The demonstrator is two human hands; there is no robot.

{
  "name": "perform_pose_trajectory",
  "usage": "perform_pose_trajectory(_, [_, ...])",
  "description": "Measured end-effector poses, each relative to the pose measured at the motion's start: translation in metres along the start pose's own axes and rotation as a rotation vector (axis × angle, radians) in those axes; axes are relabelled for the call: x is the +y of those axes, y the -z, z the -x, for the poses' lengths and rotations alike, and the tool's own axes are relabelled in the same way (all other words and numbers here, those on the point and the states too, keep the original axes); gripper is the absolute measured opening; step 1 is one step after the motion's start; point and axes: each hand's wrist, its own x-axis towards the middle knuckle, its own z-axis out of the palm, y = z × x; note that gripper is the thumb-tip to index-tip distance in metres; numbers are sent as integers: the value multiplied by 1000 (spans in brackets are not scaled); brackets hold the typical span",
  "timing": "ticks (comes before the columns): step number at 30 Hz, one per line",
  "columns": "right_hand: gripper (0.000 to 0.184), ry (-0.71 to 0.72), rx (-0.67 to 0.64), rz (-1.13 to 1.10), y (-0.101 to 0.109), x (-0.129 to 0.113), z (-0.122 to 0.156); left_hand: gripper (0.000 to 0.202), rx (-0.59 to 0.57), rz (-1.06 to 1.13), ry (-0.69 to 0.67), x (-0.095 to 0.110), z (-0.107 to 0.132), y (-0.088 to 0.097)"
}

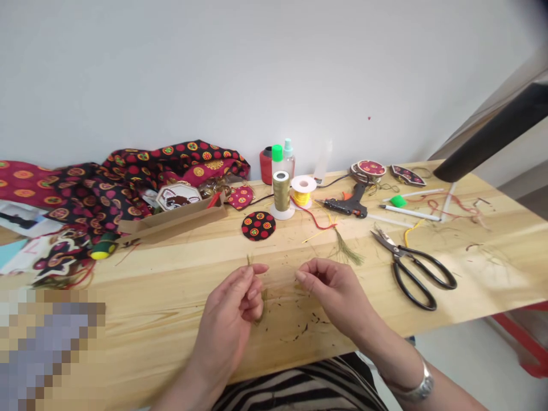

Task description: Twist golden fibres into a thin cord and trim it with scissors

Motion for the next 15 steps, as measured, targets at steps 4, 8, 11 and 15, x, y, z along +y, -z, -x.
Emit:
perform_pose_trajectory(4, [19, 110, 65, -80, -5, -5, 6, 18, -16, -39, 18, -6, -1, -4])
perform_pose_trajectory(8, [13, 422, 212, 123, -16, -3, 14, 20, -34, -50, 62, -13, -1, -5])
perform_pose_trajectory(11, [10, 607, 224, 259, -23, 3, 18, 19, -56, -44, 88, -15, 0, -6])
perform_pose_trajectory(15, [10, 693, 177, 394, -29, 10, 19, 19, -75, -26, 121, -15, 1, -7])
